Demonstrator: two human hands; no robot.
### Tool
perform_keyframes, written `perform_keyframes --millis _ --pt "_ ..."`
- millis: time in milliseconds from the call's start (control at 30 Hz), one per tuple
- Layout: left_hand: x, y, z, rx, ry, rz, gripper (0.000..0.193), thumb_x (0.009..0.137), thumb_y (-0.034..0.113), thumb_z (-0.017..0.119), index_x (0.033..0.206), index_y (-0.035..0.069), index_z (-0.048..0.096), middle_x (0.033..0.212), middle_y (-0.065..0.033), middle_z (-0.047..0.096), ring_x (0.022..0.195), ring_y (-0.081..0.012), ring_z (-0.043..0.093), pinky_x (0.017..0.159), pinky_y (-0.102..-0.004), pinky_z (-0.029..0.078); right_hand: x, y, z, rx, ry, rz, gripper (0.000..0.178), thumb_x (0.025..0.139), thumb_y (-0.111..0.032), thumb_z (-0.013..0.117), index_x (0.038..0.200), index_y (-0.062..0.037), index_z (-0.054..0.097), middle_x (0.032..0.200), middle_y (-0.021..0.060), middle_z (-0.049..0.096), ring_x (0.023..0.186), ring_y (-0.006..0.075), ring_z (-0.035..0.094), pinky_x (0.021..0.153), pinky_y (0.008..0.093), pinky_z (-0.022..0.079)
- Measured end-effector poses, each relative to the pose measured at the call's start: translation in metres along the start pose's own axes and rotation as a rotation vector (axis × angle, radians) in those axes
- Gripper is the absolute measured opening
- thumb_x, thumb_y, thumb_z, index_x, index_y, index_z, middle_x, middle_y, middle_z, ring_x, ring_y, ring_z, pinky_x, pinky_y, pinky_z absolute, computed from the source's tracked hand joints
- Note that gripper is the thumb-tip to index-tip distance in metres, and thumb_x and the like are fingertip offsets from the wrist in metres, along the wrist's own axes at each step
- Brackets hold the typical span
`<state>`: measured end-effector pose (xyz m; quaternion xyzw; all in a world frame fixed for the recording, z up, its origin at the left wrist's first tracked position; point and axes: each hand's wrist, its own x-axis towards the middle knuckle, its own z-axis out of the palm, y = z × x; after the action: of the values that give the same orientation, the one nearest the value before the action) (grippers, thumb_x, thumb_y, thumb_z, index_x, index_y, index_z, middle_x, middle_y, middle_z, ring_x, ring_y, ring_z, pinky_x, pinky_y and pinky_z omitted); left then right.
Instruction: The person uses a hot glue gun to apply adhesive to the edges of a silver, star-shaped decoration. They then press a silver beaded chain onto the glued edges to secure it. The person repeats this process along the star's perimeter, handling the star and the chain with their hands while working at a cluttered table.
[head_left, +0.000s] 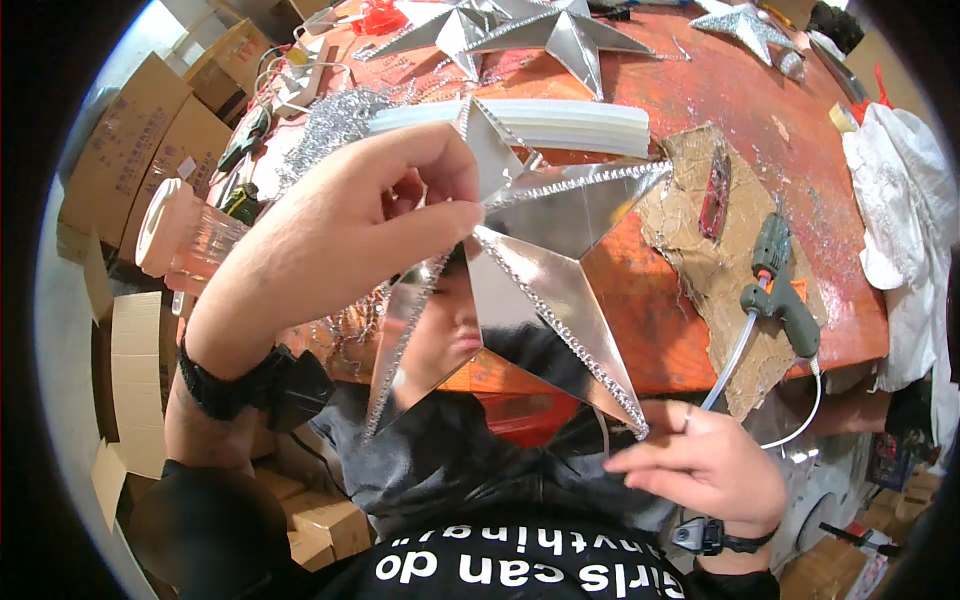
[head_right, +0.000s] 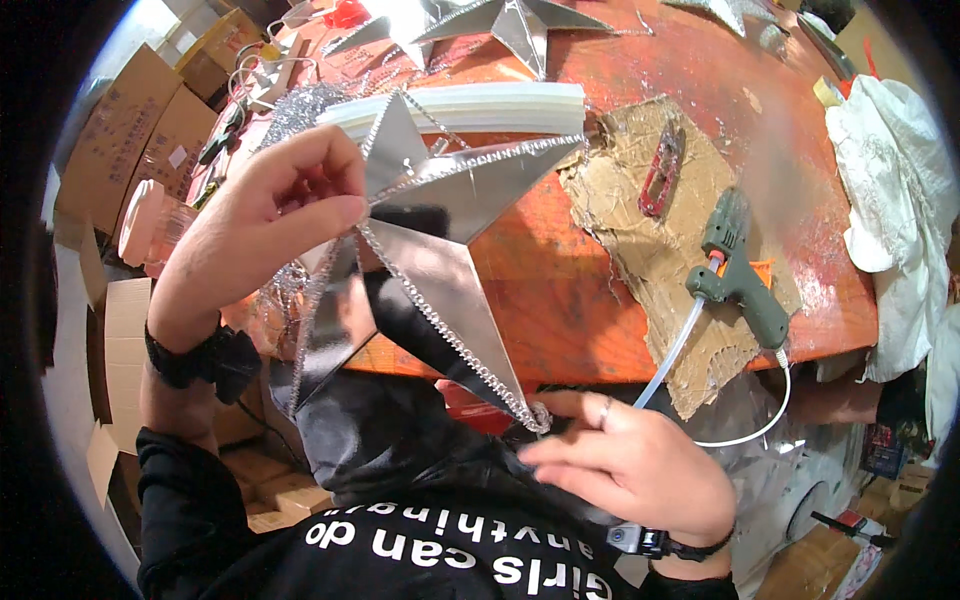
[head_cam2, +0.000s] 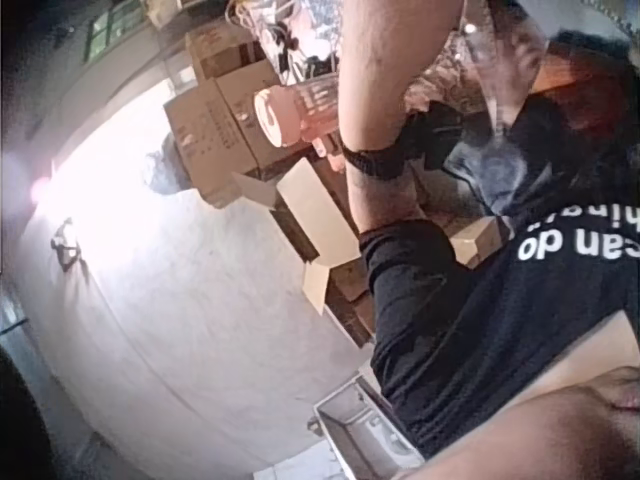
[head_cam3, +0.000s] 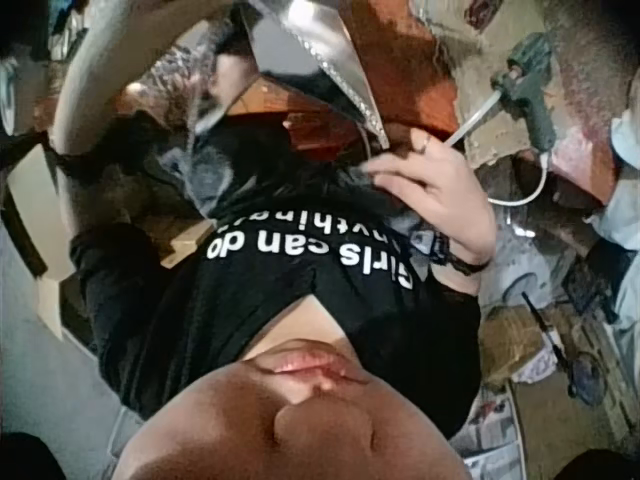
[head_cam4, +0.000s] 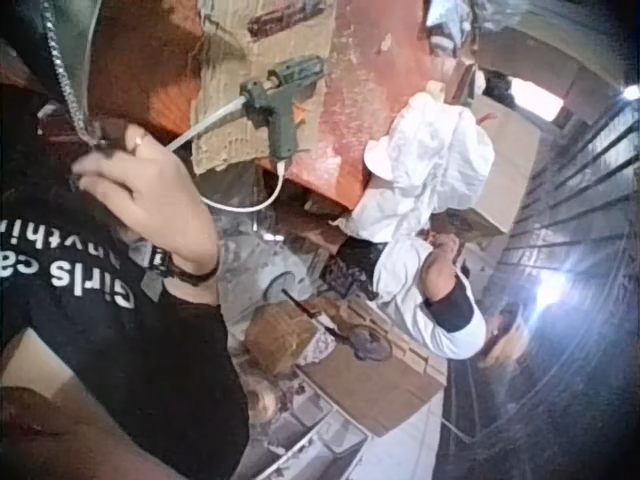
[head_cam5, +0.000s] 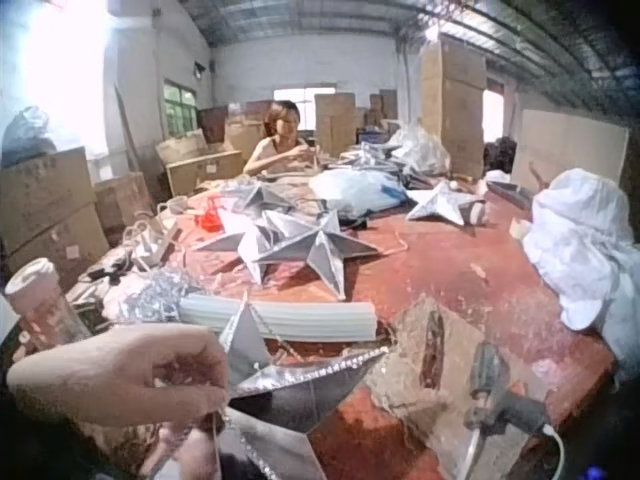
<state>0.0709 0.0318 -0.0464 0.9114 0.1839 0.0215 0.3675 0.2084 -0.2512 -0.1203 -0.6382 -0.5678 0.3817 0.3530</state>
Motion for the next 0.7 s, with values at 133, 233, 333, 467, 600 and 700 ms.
perform_keyframes --millis 133,233,333,467,600,700 --pt "0.002 -0.001 0.002 -0.031 0.011 0.028 0.009 0.087 0.013 0.06 0.089 0.005 0.056 0.077 0.0048 0.049 0.072 -0.0028 0.044 0.065 -0.0187 0.037 -0.01 -0.023 -0.021 -0.009 0.132 0.029 0.01 0.079 -0.008 0.072 0.087 -0.0019 0.071 0.087 0.0098 0.065 0.068 0.0169 0.06 0.061 0.0275 0.047" --pt "0.0 -0.006 0.004 -0.004 0.049 0.06 0.01 0.086 0.013 0.059 0.088 0.004 0.056 0.078 0.0038 0.051 0.072 -0.0035 0.045 0.065 -0.0201 0.039 0.001 -0.046 -0.021 -0.101 0.463 0.022 0.01 0.076 -0.001 0.072 0.086 -0.0017 0.07 0.078 0.0068 0.061 0.067 0.0141 0.055 0.059 0.0241 0.043" --pt "-0.002 -0.007 0.005 -0.033 0.08 0.065 0.011 0.085 0.012 0.059 0.089 0.002 0.057 0.077 0.0026 0.052 0.072 -0.0039 0.045 0.065 -0.0211 0.04 0.031 -0.054 -0.006 -0.223 0.54 -0.19 0.021 0.075 -0.002 0.073 0.096 -0.0052 0.072 0.086 0.0061 0.057 0.068 0.0142 0.053 0.058 0.0246 0.041" --pt "-0.001 -0.013 0.012 -0.01 0.142 0.112 0.011 0.084 0.011 0.058 0.09 0.001 0.057 0.076 -0.0002 0.053 0.072 -0.0056 0.046 0.064 -0.0224 0.041 0.055 -0.059 0.001 -0.444 0.529 -0.278 0.031 0.071 -0.005 0.076 0.102 -0.0103 0.072 0.093 0.0047 0.055 0.077 0.0181 0.051 0.064 0.0288 0.043" --pt "-0.004 -0.013 0.014 -0.04 0.181 0.143 0.011 0.083 0.009 0.058 0.088 0.0 0.057 0.074 -0.0016 0.053 0.07 -0.0069 0.047 0.063 -0.0236 0.041 0.058 -0.06 0.006 -0.503 0.529 -0.264 0.032 0.071 -0.007 0.076 0.102 -0.0122 0.073 0.095 0.0044 0.053 0.079 0.0193 0.048 0.065 0.03 0.041" --pt "-0.004 -0.013 0.017 -0.081 0.189 0.157 0.01 0.083 0.009 0.058 0.087 0.0 0.057 0.072 -0.0015 0.052 0.068 -0.0069 0.046 0.061 -0.0239 0.041 0.058 -0.059 0.007 -0.52 0.519 -0.23 0.032 0.072 -0.008 0.075 0.103 -0.0123 0.072 0.095 0.0041 0.053 0.078 0.0189 0.047 0.065 0.0298 0.04"
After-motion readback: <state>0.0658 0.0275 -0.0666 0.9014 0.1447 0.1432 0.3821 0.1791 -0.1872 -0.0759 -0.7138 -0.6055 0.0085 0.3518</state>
